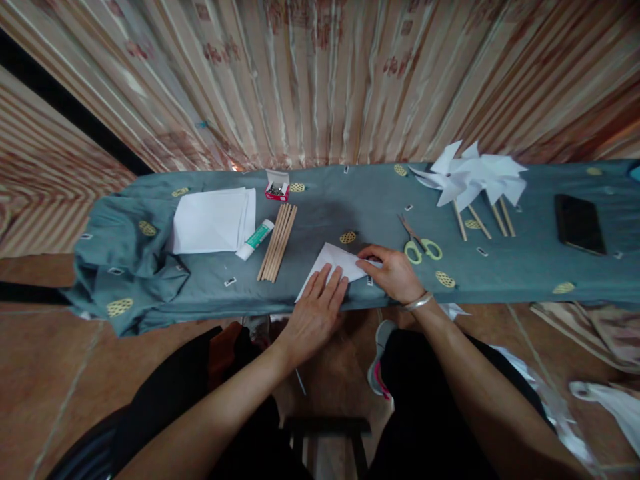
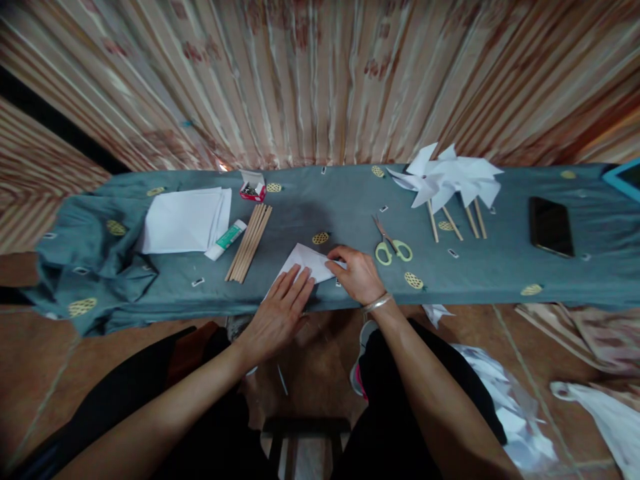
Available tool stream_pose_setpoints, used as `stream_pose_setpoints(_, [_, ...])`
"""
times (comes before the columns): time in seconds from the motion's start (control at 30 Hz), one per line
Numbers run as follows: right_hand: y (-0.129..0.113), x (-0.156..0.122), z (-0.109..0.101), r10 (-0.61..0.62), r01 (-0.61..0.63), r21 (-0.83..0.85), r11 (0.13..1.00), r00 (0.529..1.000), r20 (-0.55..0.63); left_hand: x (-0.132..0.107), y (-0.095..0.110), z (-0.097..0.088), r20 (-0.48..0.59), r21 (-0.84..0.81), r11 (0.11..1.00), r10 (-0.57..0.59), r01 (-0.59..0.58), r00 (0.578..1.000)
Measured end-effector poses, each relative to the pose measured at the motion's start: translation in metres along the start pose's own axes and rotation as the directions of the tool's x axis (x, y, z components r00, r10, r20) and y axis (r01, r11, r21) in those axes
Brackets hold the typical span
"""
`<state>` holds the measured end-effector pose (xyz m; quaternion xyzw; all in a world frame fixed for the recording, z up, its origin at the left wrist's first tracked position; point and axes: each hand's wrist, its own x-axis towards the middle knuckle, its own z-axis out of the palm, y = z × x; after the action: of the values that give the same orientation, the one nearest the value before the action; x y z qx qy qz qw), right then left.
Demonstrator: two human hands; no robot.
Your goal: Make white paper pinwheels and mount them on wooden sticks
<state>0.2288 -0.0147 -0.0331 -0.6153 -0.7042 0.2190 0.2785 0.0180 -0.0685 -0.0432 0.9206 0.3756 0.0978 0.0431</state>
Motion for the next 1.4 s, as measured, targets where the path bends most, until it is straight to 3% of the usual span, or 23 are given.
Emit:
stream_pose_setpoints(0.83, [-0.006, -0.0002, 0.0012, 0.05, -0.05, -0.054, 0.997, 0.999, 0.008, -0.0002, -0.0017, 0.0059, -0.007, -0.084, 0.996, -0.024, 0.024, 1.0])
stream_pose_setpoints(1.4, [-0.0032, -0.0007, 0.0053, -0.023, 0.021, -0.091, 0.996, 1.0, -0.018, 0.0018, -0.0019, 0.0044, 0.026, -0.068, 0.997, -0.033, 0.034, 0.999])
